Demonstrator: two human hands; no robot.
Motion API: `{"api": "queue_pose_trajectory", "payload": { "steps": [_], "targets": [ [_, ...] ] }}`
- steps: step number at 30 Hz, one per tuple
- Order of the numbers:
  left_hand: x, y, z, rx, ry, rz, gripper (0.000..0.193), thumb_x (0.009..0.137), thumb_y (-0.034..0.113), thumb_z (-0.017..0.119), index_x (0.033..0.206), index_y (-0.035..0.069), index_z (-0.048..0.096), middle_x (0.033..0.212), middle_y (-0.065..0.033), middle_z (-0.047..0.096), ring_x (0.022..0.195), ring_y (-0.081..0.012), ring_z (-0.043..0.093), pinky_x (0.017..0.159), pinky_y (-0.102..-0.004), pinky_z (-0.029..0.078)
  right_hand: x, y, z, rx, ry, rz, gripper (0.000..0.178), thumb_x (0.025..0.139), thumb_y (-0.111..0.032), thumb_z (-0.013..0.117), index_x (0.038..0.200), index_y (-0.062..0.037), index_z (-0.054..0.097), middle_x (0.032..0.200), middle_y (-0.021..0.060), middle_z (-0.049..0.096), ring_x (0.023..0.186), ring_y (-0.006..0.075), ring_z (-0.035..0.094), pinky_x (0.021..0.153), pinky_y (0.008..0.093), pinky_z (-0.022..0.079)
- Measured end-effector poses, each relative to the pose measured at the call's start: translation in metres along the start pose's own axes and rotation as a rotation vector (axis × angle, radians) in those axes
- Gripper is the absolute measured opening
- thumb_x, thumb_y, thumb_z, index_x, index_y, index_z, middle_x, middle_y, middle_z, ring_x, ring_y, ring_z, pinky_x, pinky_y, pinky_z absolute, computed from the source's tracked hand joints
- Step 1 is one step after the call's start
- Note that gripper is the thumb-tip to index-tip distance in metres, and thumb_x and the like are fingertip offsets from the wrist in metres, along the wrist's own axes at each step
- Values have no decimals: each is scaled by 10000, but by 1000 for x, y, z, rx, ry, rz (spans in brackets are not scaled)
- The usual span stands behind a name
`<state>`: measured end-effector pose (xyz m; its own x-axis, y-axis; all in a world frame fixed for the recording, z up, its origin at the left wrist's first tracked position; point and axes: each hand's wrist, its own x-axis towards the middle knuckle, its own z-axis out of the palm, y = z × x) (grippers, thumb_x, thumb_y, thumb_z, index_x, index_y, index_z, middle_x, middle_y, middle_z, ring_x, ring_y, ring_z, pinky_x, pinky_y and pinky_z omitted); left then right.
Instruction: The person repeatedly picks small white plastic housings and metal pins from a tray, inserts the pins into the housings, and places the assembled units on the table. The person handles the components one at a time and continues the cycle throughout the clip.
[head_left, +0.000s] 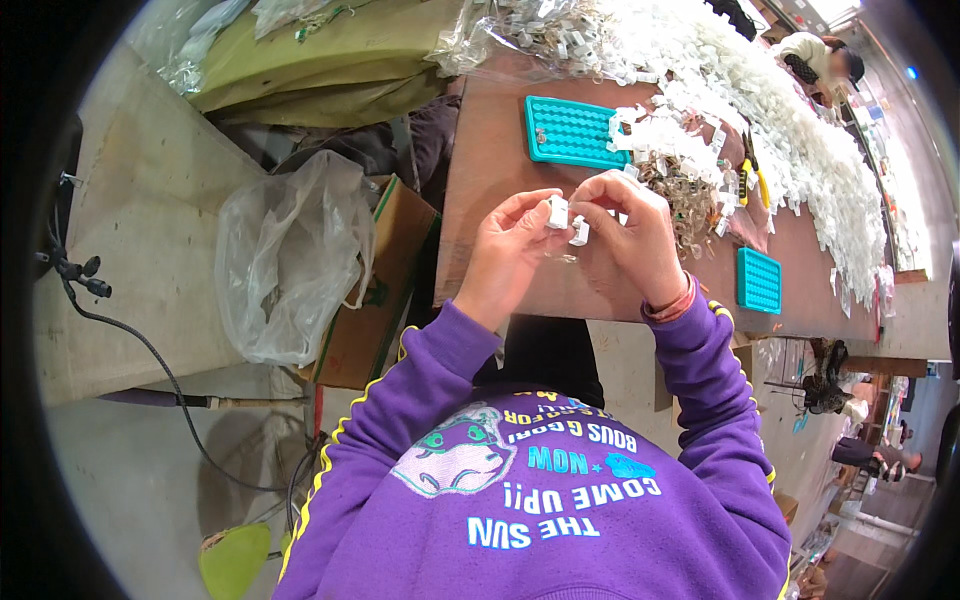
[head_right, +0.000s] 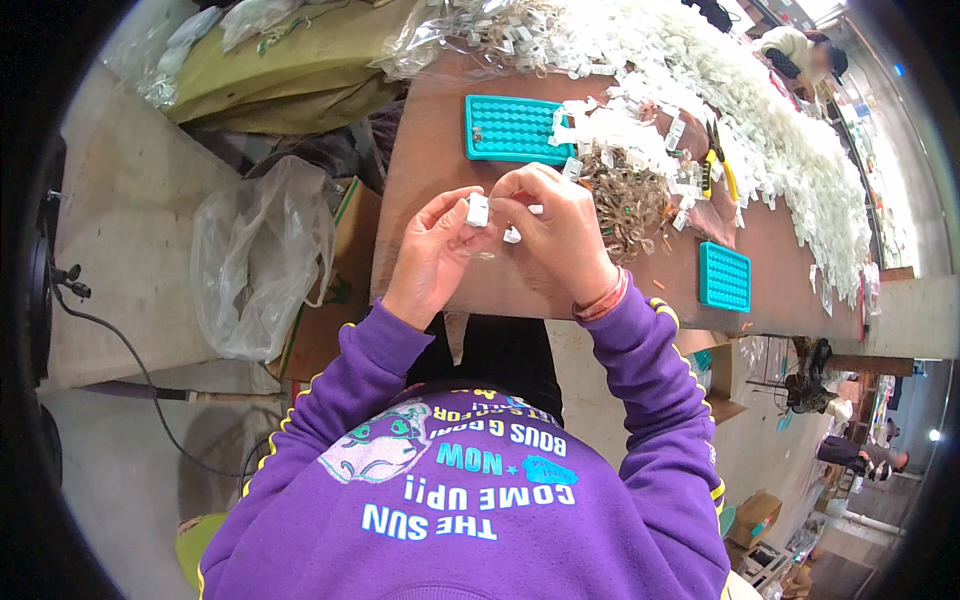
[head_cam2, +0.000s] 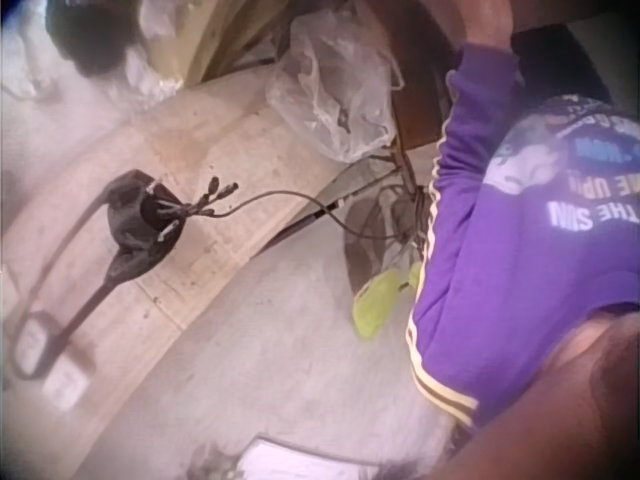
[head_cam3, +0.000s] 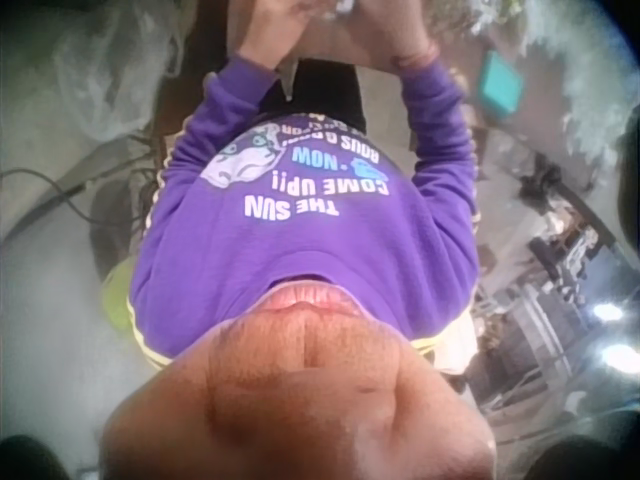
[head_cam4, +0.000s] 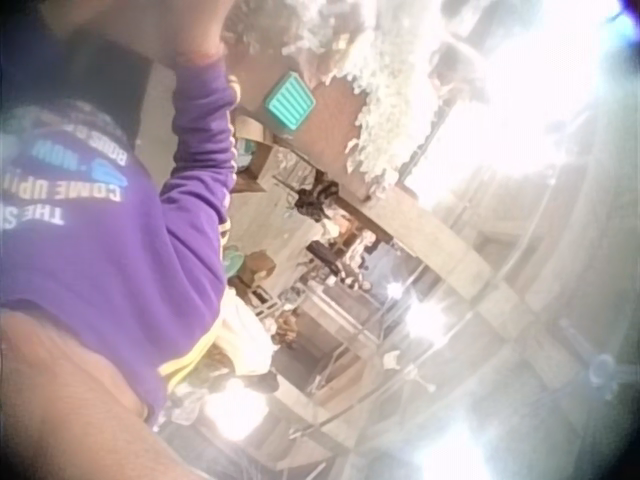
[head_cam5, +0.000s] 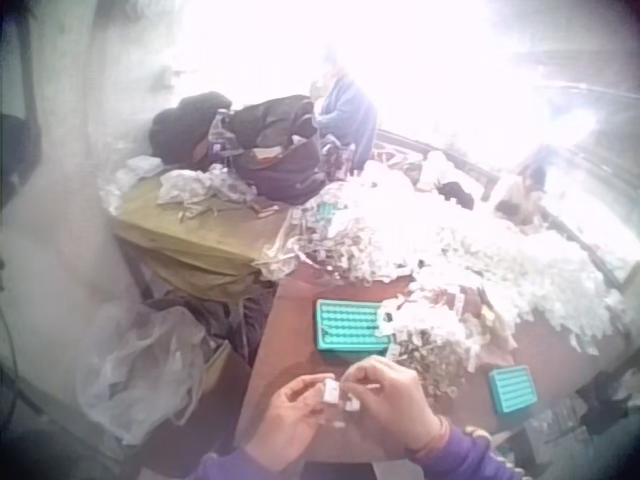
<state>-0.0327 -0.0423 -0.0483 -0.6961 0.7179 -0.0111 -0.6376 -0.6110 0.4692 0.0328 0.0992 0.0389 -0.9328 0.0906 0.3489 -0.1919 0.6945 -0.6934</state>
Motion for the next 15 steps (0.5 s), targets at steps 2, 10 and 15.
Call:
{"api": "queue_pose_trajectory", "payload": {
  "steps": [2, 10, 15],
  "targets": [
    [0, 0, 0, 7, 14, 0, 250, 973, 142, 571, 1159, -24, 586, 1059, -108, 649, 950, -179, 651, 859, -324, 556, 2, -4, -1, -64, 3, 20, 62, 828, -11, 643, 885, 0, 618, 830, 83, 637, 744, 171, 626, 654, 278, 509],
    [-1, -1, 3, 85, -1, 25, 241, 958, 125, 593, 1141, -30, 611, 1045, -95, 656, 900, -160, 646, 823, -303, 543, -5, -6, 7, -246, 9, -77, 76, 824, -45, 610, 890, -11, 594, 842, 129, 621, 748, 325, 635, 658, 391, 517],
    [-2, 0, 4, 68, 40, 23, 259, 960, 145, 595, 1150, -31, 603, 1046, -97, 656, 889, -162, 643, 806, -301, 540, -11, 2, 18, -18, 117, 91, 72, 822, -34, 648, 885, -12, 621, 815, 129, 649, 713, 274, 668, 622, 329, 529]
  ]
}}
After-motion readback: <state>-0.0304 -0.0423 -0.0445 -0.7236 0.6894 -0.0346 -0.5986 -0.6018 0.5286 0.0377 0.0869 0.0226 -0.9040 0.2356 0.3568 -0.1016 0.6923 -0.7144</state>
